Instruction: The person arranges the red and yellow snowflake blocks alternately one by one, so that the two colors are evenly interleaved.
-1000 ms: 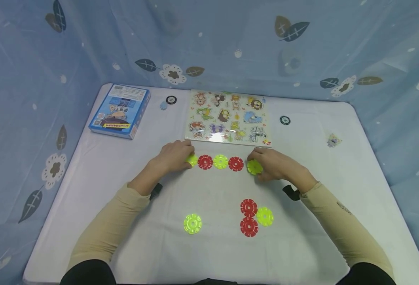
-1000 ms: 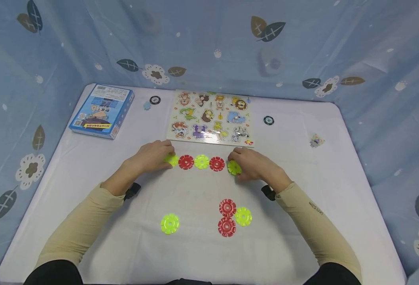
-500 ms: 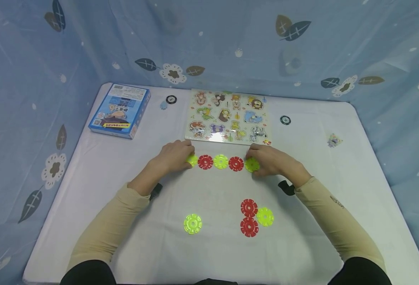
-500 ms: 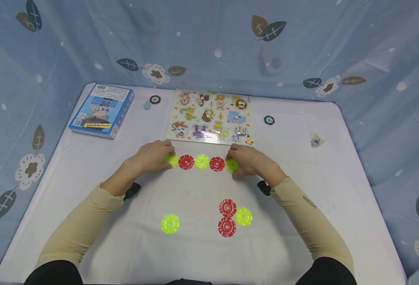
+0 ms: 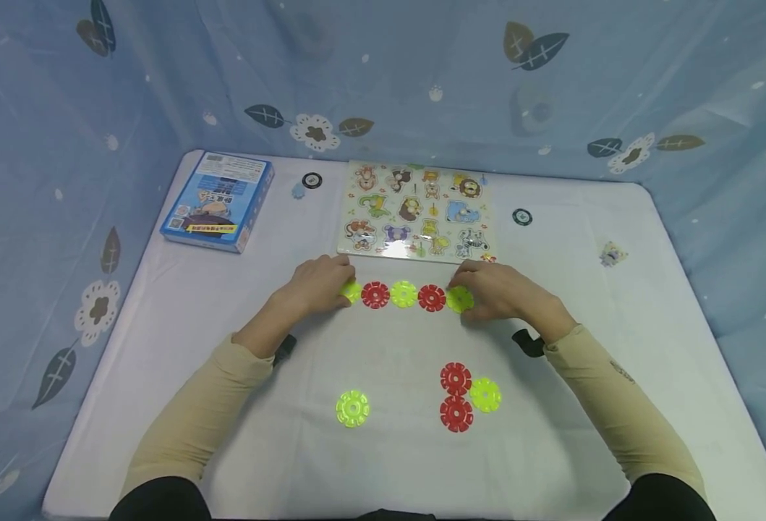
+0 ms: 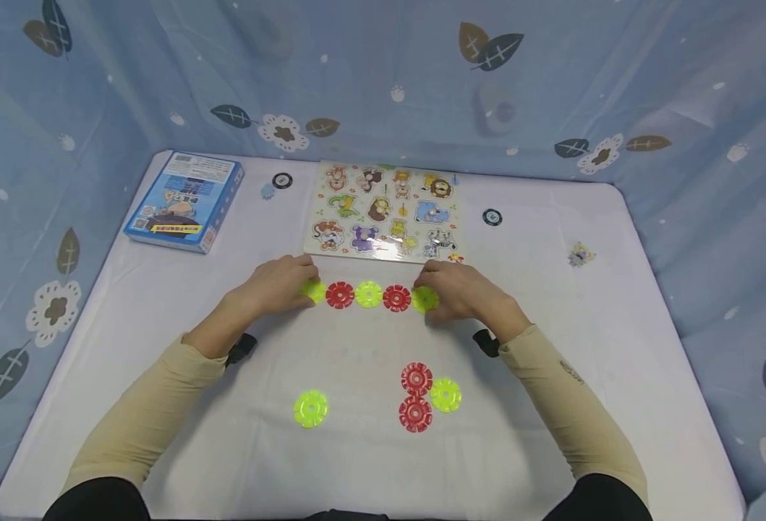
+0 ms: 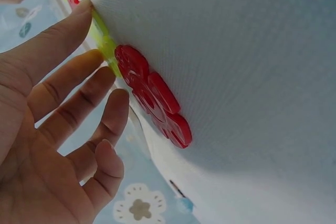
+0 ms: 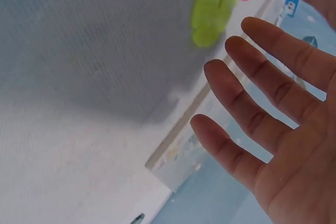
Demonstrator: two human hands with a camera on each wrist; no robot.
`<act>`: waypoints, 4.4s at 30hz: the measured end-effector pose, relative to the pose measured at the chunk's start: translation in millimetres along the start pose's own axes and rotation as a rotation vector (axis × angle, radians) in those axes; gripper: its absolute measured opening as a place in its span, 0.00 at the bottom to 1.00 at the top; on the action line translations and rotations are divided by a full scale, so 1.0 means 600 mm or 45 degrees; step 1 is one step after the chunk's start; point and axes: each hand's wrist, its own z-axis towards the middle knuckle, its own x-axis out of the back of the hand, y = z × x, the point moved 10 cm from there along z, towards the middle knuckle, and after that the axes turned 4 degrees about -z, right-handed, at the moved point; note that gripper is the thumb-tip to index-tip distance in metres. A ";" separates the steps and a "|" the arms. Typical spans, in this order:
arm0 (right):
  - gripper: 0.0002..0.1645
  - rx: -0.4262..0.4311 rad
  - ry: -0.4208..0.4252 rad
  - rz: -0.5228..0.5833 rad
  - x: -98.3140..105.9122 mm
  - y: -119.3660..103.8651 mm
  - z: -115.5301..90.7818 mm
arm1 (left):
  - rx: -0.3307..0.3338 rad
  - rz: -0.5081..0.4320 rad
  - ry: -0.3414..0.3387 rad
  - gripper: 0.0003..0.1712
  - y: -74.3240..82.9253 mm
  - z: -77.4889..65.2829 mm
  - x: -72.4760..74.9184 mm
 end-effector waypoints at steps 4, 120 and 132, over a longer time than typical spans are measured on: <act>0.28 0.031 0.053 -0.027 0.011 -0.005 -0.013 | -0.003 0.014 0.016 0.26 0.000 0.000 0.001; 0.33 0.552 0.001 -0.311 -0.103 -0.255 -0.168 | -0.024 -0.017 0.032 0.25 0.002 -0.006 0.004; 0.30 0.591 0.073 -0.315 -0.089 -0.259 -0.164 | -0.026 -0.016 0.036 0.25 0.002 -0.007 0.001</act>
